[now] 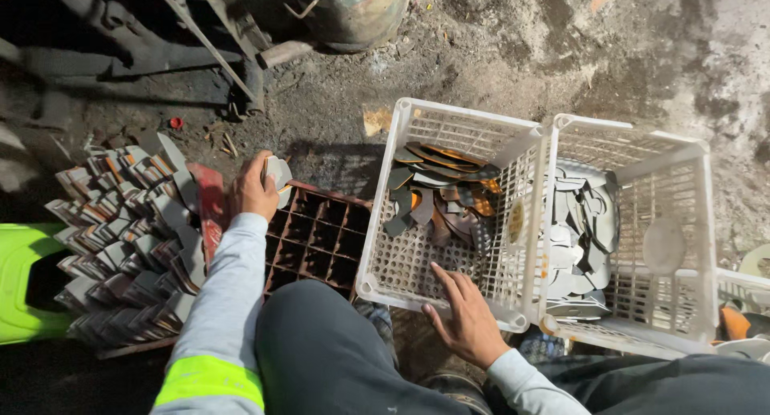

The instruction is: The person sits on the floor and sorts small metal parts from a white plastic crate into a red crate with compartments. They pick up individual pieces, inspect them, and place them into the red crate.

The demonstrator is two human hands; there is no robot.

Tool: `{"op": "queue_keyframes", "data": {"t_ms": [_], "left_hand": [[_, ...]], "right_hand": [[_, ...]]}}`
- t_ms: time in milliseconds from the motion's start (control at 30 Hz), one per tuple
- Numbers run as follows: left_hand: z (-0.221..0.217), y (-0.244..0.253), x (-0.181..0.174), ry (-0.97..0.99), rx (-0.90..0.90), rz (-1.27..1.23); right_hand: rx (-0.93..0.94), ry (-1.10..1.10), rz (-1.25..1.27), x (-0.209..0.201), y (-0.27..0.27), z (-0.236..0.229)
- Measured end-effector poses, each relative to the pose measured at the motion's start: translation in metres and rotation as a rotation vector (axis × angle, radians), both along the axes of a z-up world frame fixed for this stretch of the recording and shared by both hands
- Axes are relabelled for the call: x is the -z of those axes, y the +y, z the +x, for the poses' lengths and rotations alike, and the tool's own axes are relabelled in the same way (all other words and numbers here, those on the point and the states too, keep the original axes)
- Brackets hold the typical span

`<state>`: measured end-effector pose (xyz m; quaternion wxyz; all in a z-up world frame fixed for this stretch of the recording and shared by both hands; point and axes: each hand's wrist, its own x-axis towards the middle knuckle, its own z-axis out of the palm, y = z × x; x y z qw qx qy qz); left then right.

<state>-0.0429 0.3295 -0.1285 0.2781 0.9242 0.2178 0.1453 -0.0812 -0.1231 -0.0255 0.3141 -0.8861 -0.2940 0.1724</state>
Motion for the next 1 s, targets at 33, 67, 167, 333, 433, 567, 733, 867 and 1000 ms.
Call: {"op": "queue_keyframes", "data": {"t_ms": [33,67,167,333,433,567,733,867,1000], "left_hand": [[0.001,0.001,0.008,0.014,-0.016,-0.013],[0.002,0.0,0.016,-0.005,-0.011,0.004],[0.001,-0.008,0.033,-0.023,-0.013,0.086],[0.007,-0.018,0.022,0.4,-0.147,0.212],[0.036,-0.012,-0.004,0.746,-0.191,0.136],[0.079,-0.018,-0.064,0.819,-0.139,0.097],[0.115,-0.104,-0.187,0.614,0.069,-0.052],[0.08,-0.194,-0.247,0.22,0.247,-0.287],[0.038,-0.244,-0.25,0.15,0.34,-0.378]], "right_hand": [[-0.007,-0.013,0.006,0.0,0.001,-0.001],[-0.013,-0.027,0.012,0.0,0.001,-0.001],[-0.031,-0.022,-0.036,-0.001,0.004,0.001],[-0.031,0.029,-0.011,-0.008,0.006,0.004],[0.02,0.141,0.047,-0.01,0.004,0.007],[0.17,0.349,0.224,0.011,0.0,0.028],[0.209,0.266,-0.063,0.093,0.007,0.093],[0.47,0.149,-0.014,0.184,0.028,0.137],[0.79,0.117,-0.152,0.238,0.026,0.161]]}}
